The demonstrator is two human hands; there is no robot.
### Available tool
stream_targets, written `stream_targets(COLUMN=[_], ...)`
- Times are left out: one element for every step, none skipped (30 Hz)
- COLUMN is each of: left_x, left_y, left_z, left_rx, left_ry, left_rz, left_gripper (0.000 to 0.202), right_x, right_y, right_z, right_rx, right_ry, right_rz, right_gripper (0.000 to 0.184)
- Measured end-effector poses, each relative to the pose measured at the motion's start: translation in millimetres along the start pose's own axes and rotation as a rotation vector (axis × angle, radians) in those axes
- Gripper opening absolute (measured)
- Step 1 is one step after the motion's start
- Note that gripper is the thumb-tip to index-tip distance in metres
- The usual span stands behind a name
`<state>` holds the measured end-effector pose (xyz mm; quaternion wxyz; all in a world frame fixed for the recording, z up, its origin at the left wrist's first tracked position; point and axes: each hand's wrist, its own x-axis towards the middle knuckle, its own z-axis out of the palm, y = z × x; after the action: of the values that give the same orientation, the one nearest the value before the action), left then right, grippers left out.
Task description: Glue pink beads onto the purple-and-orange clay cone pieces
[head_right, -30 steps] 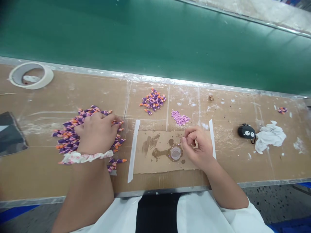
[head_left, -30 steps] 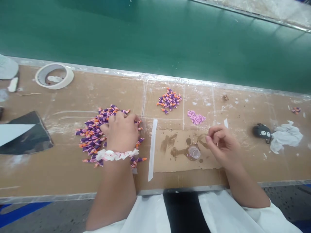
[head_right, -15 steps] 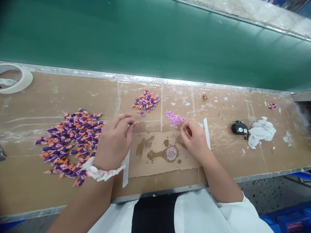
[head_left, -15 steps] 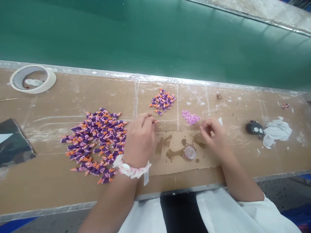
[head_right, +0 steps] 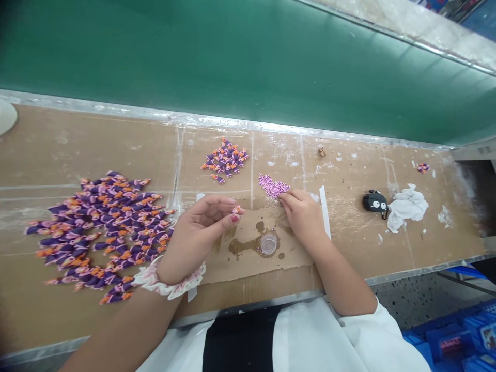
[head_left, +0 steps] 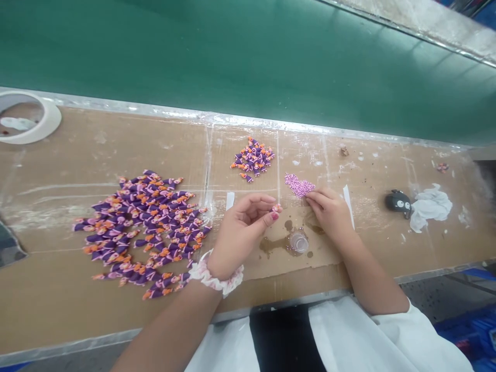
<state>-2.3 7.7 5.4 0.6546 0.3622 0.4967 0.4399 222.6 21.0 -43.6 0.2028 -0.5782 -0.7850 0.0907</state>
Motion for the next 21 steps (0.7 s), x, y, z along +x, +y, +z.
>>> stream_targets(left_x=[0,-1,-1,-2,-3,-3,-3,-4,-4,-4,-4,-4,-4,-4,-4,-5,-5,-6,-6,-7,-7], left_y=[1,1,2,2,1,1,0,0,-1,-2,-3,-4,-4,-5,-6,-7,-7,-7,-8,-8,-8], left_z=[0.5,1.2,1.9,2.8,3.8,4.9,5.9,6.8,7.5,8.0,8.2,8.2,7.8,7.3,6.8,6.4,6.2,6.5,7.2,8.4,9.9], left_rx=[-0.006,-0.005,-0.004,-0.005,-0.006,-0.007,-0.009,-0.011,-0.012,-0.015,-0.021,-0.033,-0.047,-0.055,-0.055,-0.049,-0.037,-0.020,-0.001,0.014,0.027], left_ry=[0.004,0.007,0.013,0.022,0.031,0.040,0.050,0.057,0.061,0.061,0.066,0.076,0.088,0.090,0.083,0.065,0.039,0.007,-0.022,-0.045,-0.066], left_rz=[-0.007,-0.008,-0.002,0.008,0.020,0.034,0.046,0.055,0.061,0.067,0.075,0.085,0.094,0.096,0.089,0.072,0.050,0.026,0.006,-0.011,-0.026], left_gripper=[0.018,0.016,0.014,0.013,0.011,0.010,0.010,0.009,0.010,0.010,0.009,0.008,0.007,0.007,0.006,0.005,0.004,0.004,0.004,0.004,0.005], right_x=[1,2,3,4,5,7,8,9,9,10,10,10,10,10,9,8,7,6,4,2,0], right_y=[0,0,0,-1,-1,-2,-2,-3,-3,-3,-3,-4,-6,-8,-11,-15,-20,-25,-29,-34,-37], right_z=[0,0,0,0,0,1,2,3,5,6,6,6,4,1,-3,-7,-12,-16,-20,-23,-25], right_rx=[-0.021,-0.044,-0.070,-0.098,-0.124,-0.147,-0.164,-0.175,-0.178,-0.174,-0.164,-0.150,-0.139,-0.111,-0.052,0.029,0.161,0.306,0.433,0.534,0.600], right_ry=[-0.008,-0.018,-0.030,-0.044,-0.059,-0.072,-0.081,-0.086,-0.085,-0.081,-0.075,-0.069,-0.061,-0.048,-0.031,-0.010,0.010,0.026,0.023,0.006,-0.019], right_rz=[-0.003,-0.007,-0.011,-0.018,-0.026,-0.032,-0.036,-0.037,-0.037,-0.037,-0.037,-0.041,-0.048,-0.054,-0.060,-0.065,-0.068,-0.072,-0.081,-0.090,-0.101], right_gripper=[0.018,0.018,0.019,0.019,0.020,0.021,0.022,0.022,0.022,0.022,0.022,0.021,0.020,0.019,0.017,0.016,0.014,0.012,0.011,0.009,0.009])
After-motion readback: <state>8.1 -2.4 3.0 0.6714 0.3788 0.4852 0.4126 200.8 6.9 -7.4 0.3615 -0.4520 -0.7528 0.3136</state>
